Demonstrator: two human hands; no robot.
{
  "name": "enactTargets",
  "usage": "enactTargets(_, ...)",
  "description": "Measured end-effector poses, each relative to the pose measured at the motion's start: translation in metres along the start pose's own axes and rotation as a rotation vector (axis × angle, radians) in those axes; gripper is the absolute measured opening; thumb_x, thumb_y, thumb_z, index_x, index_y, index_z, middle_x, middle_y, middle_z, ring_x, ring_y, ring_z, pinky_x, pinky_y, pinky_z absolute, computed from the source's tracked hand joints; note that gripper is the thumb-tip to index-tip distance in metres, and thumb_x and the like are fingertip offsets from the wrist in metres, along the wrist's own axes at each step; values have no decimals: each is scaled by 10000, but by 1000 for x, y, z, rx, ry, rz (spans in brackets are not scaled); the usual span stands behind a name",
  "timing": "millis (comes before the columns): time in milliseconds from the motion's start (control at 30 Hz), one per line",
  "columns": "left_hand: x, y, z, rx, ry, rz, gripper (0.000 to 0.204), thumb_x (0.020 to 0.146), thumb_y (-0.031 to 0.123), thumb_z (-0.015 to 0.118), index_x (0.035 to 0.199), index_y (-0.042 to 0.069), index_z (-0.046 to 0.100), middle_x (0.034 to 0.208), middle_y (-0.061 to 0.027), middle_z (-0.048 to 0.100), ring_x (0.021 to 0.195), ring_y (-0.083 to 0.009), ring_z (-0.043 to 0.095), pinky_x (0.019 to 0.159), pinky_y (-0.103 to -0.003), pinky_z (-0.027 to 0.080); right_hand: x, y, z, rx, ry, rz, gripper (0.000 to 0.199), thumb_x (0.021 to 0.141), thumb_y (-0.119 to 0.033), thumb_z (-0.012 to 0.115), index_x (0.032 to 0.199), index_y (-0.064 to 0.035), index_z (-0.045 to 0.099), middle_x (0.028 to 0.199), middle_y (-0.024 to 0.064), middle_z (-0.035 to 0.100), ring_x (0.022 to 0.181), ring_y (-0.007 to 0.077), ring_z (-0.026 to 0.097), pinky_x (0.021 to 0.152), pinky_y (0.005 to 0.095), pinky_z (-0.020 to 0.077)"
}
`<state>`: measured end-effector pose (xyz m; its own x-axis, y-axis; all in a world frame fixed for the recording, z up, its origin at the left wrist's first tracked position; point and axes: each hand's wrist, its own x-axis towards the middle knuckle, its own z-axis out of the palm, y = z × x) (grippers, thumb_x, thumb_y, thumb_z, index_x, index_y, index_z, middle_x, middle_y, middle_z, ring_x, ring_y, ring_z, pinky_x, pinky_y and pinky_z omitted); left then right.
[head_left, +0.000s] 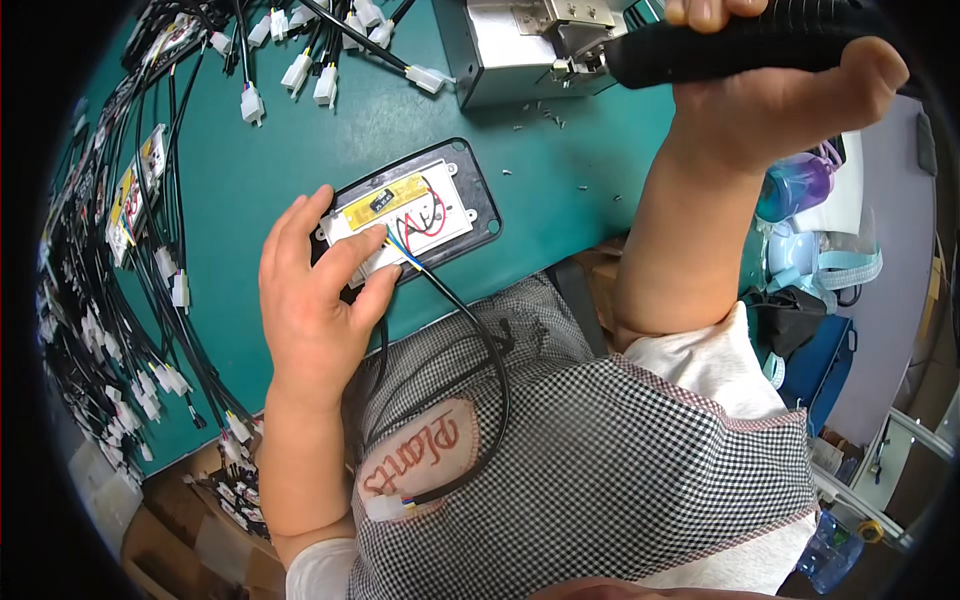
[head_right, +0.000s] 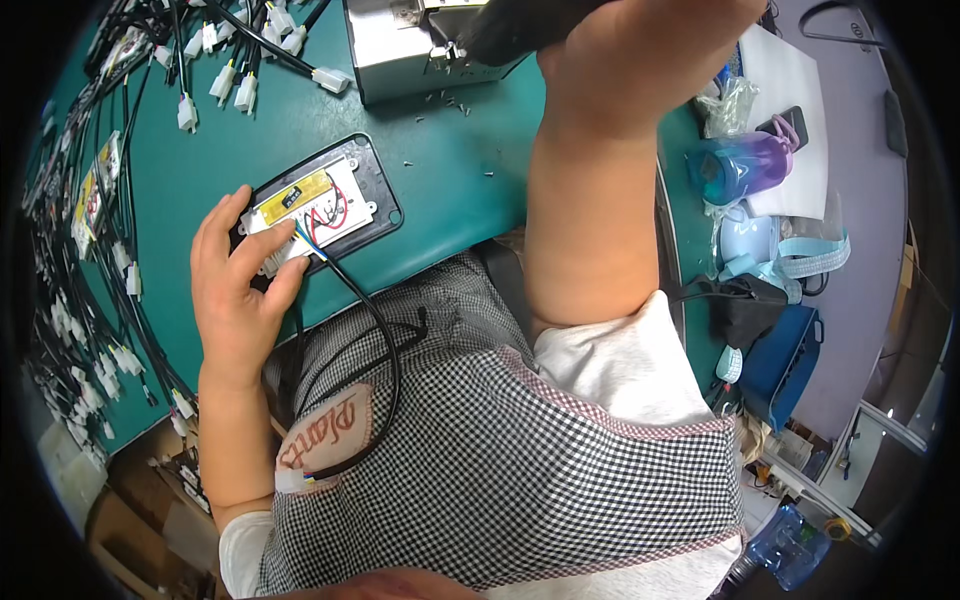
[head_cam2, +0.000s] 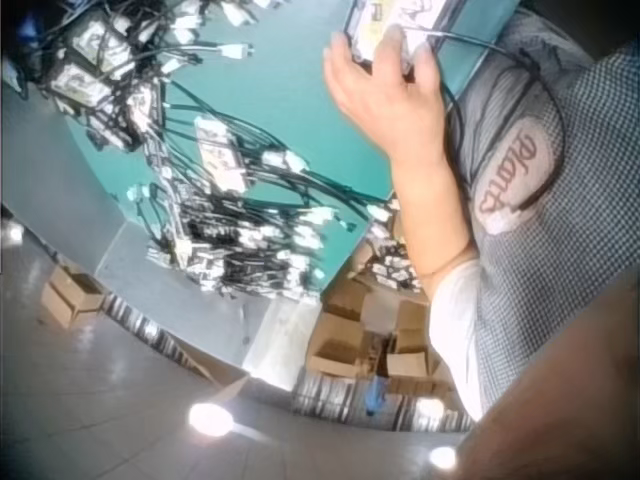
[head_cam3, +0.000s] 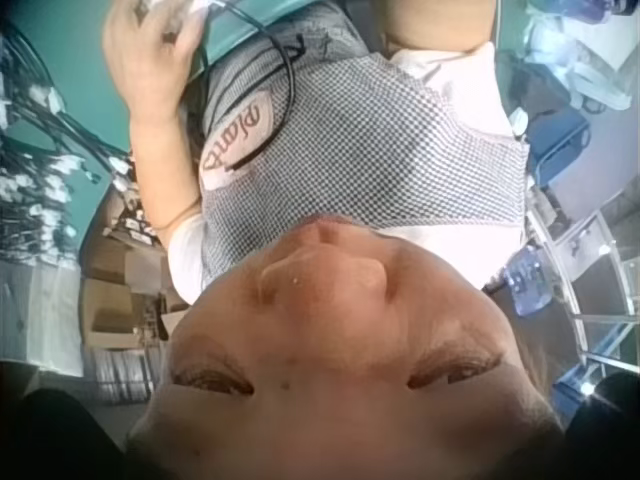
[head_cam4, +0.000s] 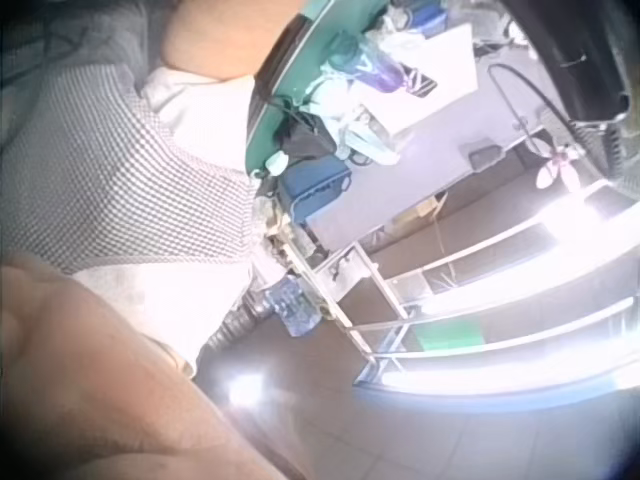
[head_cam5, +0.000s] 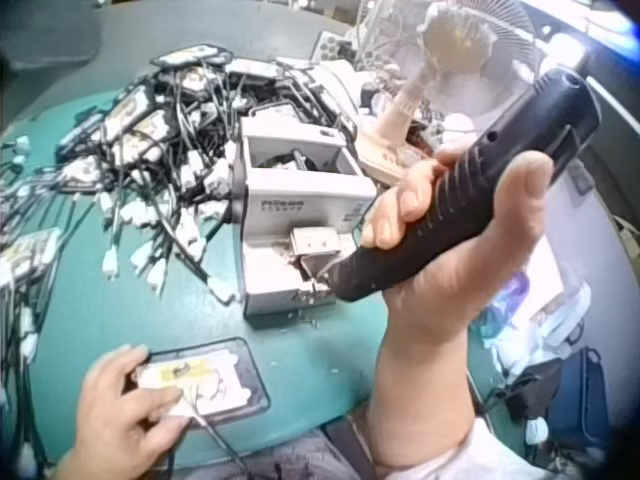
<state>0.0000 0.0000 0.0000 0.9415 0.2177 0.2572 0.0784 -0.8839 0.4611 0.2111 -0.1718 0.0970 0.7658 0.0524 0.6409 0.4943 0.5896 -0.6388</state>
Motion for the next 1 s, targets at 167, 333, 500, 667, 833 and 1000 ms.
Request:
enactTargets(167, -1, -2, 1, -6, -2, -3, 355, 661, 121, 804, 1009, 120, 735, 1328, -149, 567, 1226, -363, 514, 1033, -443, 407, -12, 14, -41, 237, -612, 152, 886, 776, -812, 523, 1193, -29, 508, 835, 98, 577, 651, 200, 591, 610, 361, 521)
enactTargets(333, 0, -2, 3, 15, 46, 31, 348, 650, 167, 817, 987, 140, 737, 1263, -167, 595, 1183, -395, 537, 987, -465, 444, -49, 19, -31, 286, -681, 186, 995, 770, -860, 459, 1283, -8, 487, 889, 120, 586, 679, 227, 615, 617, 381, 540)
enactTargets(500, 0, -4, 3, -24, 31, 22, 346, 662, 118, 808, 1000, 118, 734, 1313, -139, 581, 1228, -355, 514, 1027, -440, 415, -77, 11, 13, 106, -224, 265, 900, 696, -835, 583, 1071, -21, 492, 704, 105, 557, 559, 204, 562, 539, 338, 503)
enactTargets(667, -3, -4, 2, -8, 27, 2, 350, 656, 113, 808, 998, 124, 735, 1312, -140, 582, 1224, -361, 518, 1022, -442, 419, -78, 22, 1, 245, -418, 292, 934, 708, -823, 583, 1148, -9, 456, 757, 117, 555, 587, 213, 557, 559, 348, 505)
enactTargets(833, -2, -4, 3, -28, 36, -6, 366, 642, 116, 817, 999, 136, 736, 1309, -141, 582, 1213, -376, 525, 1011, -448, 430, -64, 37, -11, 388, -873, 172, 972, 744, -779, 602, 1263, 21, 412, 843, 137, 567, 639, 215, 567, 594, 364, 515)
enactTargets(1000, -1, -4, 3, -14, 30, -13, 376, 632, 111, 818, 997, 137, 735, 1311, -144, 579, 1209, -382, 530, 1006, -456, 435, -76, 43, -19, 338, -644, 176, 901, 778, -782, 570, 1228, -11, 451, 815, 127, 570, 618, 219, 573, 559, 362, 508)
